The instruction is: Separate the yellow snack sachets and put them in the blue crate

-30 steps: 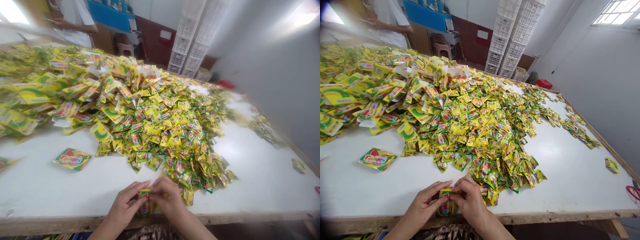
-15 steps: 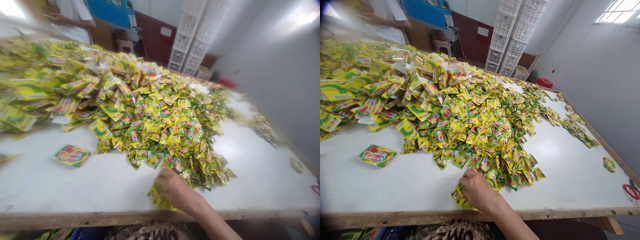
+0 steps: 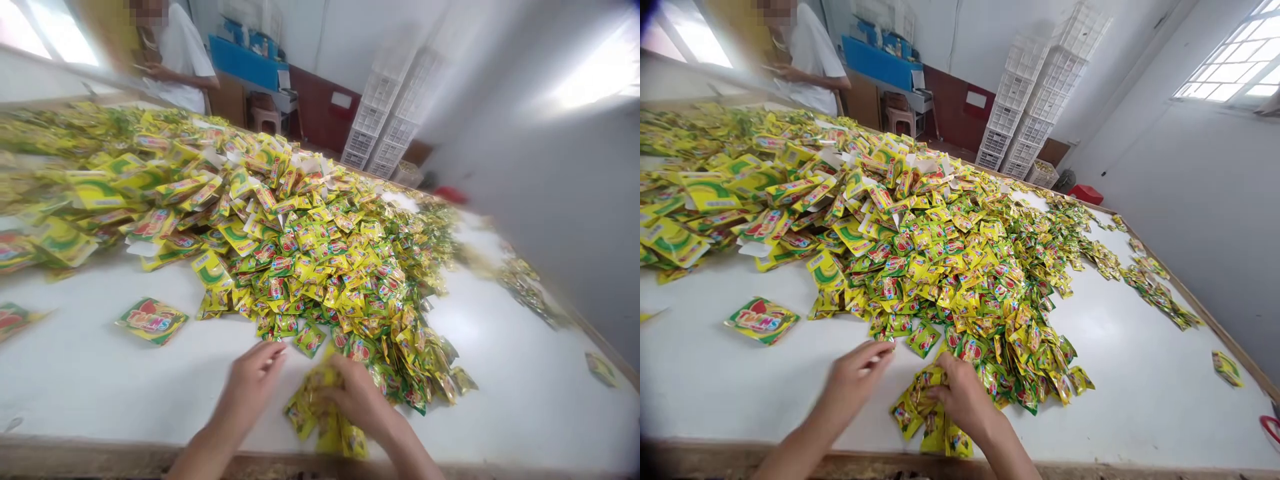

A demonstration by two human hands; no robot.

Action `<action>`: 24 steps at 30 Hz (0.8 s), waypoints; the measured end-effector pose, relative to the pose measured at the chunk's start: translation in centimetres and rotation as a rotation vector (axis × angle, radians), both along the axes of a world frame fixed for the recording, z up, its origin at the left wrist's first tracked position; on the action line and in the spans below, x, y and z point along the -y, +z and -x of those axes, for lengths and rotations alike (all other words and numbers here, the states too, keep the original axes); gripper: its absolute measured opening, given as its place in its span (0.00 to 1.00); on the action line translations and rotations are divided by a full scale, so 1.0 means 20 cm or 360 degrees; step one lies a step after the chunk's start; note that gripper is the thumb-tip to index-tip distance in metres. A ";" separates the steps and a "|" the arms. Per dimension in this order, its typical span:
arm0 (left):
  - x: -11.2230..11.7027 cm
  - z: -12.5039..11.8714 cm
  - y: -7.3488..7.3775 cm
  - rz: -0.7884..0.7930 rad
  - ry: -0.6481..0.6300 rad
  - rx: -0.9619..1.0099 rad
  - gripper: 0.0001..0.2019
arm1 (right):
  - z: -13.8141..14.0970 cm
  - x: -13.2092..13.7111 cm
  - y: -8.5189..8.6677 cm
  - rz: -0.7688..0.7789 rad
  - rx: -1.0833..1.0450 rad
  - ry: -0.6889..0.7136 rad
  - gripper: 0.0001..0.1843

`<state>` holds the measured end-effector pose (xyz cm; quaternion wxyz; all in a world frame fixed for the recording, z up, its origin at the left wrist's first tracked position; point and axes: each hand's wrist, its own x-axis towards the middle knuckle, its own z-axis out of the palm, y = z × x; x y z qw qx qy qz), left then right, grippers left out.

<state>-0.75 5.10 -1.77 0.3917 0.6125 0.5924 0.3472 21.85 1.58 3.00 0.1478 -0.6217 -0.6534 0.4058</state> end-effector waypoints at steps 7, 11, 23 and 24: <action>-0.14 -0.36 -0.05 0.0091 -0.0126 -0.0107 0.07 | -0.02 0.01 -0.06 0.0169 -0.0597 -0.0593 0.13; -0.03 -0.25 -0.03 0.0314 -0.0247 0.0091 0.04 | 0.06 -0.05 -0.12 0.0173 -0.0908 -0.0689 0.11; 0.11 -0.09 0.10 0.0682 -0.0255 0.0818 0.12 | 0.24 -0.08 -0.07 0.0011 -0.0545 -0.0433 0.13; 0.11 -0.11 0.09 0.0669 -0.0196 0.0868 0.13 | 0.24 -0.07 -0.09 0.0035 -0.0580 -0.0519 0.12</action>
